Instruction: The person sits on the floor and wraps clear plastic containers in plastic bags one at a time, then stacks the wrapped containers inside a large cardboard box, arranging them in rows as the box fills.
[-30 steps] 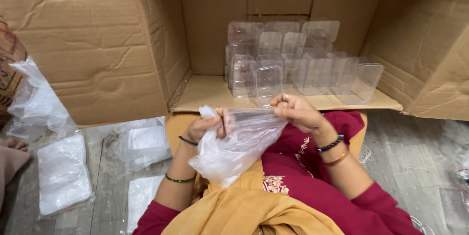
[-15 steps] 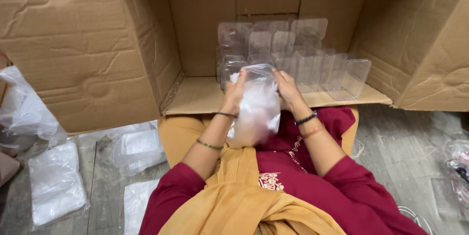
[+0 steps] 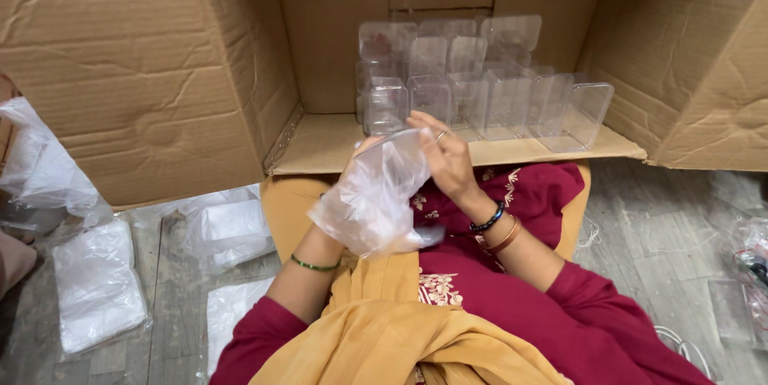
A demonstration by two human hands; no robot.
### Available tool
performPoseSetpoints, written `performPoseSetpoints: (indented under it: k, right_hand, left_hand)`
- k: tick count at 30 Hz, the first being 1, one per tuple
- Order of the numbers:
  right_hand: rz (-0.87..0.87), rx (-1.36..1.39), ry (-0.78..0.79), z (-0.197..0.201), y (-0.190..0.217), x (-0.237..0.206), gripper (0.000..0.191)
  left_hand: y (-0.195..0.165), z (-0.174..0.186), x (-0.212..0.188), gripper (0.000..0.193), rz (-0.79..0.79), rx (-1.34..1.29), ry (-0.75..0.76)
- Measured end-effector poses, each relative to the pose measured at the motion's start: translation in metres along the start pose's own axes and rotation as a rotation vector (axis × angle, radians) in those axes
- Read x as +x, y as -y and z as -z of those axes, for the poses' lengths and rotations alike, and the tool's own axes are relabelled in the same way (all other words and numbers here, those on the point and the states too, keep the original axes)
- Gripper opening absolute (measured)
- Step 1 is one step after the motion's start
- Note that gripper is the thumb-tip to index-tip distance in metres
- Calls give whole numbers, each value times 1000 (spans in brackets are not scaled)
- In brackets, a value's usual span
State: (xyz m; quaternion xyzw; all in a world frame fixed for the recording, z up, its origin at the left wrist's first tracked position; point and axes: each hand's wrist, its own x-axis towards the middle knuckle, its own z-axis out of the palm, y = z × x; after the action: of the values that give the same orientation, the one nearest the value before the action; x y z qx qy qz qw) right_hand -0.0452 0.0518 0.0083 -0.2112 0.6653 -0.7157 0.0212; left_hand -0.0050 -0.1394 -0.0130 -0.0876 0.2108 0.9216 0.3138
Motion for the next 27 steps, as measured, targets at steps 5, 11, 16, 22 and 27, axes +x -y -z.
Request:
performPoseSetpoints:
  k: [5,11,16,22,27]
  right_hand:
    - [-434,642,-64,-10,-24,3,21]
    - [-314,287,193,-26,-56,-12,6]
    - [676,-1122,-14,79,-42,12,12]
    - [-15,-1381,-542,226,-17,9,123]
    - [161,-898,-324,156,-13,6,110]
  left_hand:
    - [2,33,-13,52,82,48,-96]
    - [25,128,-60,41,348,-221,644]
    - [-9,137,-211,48,-322,74,18]
    - [-46,156,-334,61,-390,446,-1414]
    - [-39,204,-294,73,-802,495,-949]
